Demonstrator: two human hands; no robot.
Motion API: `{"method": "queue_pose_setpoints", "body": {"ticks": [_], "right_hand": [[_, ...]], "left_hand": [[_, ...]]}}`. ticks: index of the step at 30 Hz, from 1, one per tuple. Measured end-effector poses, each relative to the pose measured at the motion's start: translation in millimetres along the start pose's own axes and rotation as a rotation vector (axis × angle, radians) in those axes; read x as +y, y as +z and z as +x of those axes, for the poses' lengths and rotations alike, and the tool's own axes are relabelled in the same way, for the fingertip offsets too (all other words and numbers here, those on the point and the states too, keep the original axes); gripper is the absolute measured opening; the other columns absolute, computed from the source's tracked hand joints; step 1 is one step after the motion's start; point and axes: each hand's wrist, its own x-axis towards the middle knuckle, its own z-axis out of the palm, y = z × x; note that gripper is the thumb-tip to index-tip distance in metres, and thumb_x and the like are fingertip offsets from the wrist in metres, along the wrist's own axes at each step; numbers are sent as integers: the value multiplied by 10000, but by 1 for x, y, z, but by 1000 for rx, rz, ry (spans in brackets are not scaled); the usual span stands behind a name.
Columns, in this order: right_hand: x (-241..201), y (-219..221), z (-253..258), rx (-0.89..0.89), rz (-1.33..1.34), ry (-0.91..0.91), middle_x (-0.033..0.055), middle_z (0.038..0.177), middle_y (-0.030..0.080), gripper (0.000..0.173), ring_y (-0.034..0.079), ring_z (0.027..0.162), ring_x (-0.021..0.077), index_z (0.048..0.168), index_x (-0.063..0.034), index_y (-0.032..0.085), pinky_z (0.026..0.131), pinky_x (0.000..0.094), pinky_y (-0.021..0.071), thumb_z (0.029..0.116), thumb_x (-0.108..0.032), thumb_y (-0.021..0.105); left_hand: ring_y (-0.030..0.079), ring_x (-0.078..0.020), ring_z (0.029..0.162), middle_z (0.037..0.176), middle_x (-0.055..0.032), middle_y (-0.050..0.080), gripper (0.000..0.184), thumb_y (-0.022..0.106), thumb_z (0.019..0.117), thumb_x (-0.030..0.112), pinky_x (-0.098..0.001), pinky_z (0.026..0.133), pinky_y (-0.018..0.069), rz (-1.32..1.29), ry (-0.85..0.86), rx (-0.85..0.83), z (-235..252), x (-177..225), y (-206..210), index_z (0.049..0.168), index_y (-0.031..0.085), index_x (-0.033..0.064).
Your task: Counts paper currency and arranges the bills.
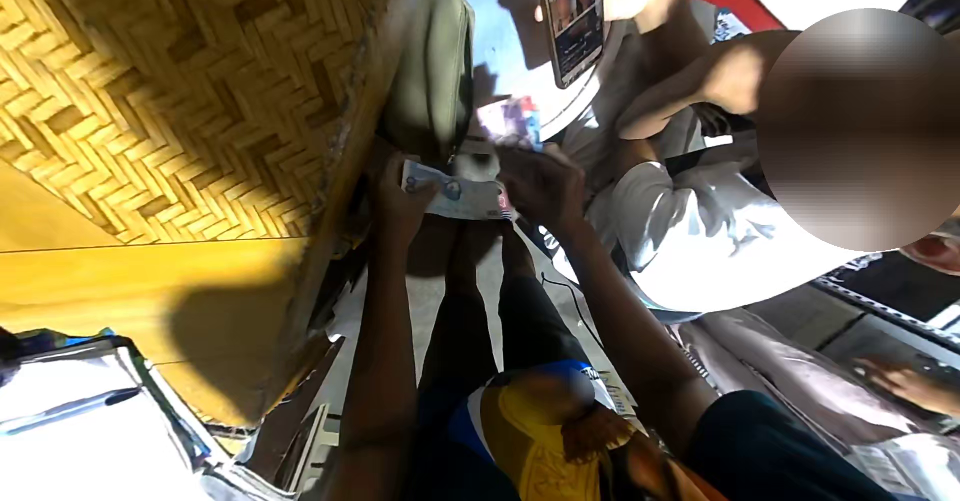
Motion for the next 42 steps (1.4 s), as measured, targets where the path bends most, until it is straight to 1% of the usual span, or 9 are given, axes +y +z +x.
{"method": "queue_pose_setpoints", "body": {"ticks": [5,9,13,16,23,27,33,40,42], "right_hand": [[-13,26,-4,-314,125,-202,224,1186,707,456,711,1053,314,1116,47,757,906,447,588,797,-262,859],[-18,43,-12,-204,278,-10,213,938,692,116,658,771,209,859,101,715,703,329,557,853,-15,707],[-14,33,-13,-156,470,213,137,993,726,119,662,837,60,955,78,728,771,228,556,920,0,646],[-18,22,-9,-170,674,374,26,890,734,118,676,782,16,1011,44,712,755,235,589,930,7,634],[-28,32,1,-110,697,435,-10,816,690,91,650,727,7,992,23,673,701,219,570,963,-25,601],[-36,34,1,85,671,544,153,1262,573,228,606,1081,140,1053,54,652,872,281,557,1002,-159,588],[-31,-3,9,338,870,722,9,800,671,166,676,710,88,1020,-44,602,695,288,606,1078,-163,501],[-8,-37,-1,125,494,340,19,957,659,695,662,736,37,1521,48,294,689,227,597,924,14,650],[-5,-35,-3,97,470,259,48,1043,681,502,659,793,26,1420,73,461,725,214,585,945,26,617]], "left_hand": [[609,-344,1216,1374,-297,559,653,740,914,84,-464,1025,511,-48,-26,23,-5,23,11,1467,421,-56],[701,-227,1041,1321,-192,622,601,566,1060,245,-392,846,613,-319,-164,-53,-12,43,17,1566,313,40],[709,-102,841,1053,-66,724,477,628,1028,287,-280,732,601,-367,-109,-5,-12,37,4,1410,523,22],[629,-126,1123,1305,-127,626,667,676,980,320,-327,958,541,-339,-56,-69,-9,16,4,1507,411,8],[694,-31,879,935,66,717,331,245,1070,250,-243,776,598,-1050,-143,-367,-8,23,44,1121,566,190],[707,-69,858,935,12,731,287,353,1075,215,-274,779,610,-952,-188,-406,-4,25,49,1139,615,114],[697,-69,924,994,9,714,240,377,1095,176,-280,845,600,-972,-193,-320,1,25,52,1204,573,92],[636,-107,1064,1214,-134,637,472,679,964,68,-297,953,544,-615,-142,-108,10,23,65,1376,490,-64],[643,-124,1049,1198,-158,639,547,755,894,39,-298,937,551,-598,-170,-15,14,22,73,1361,496,-78]]}}
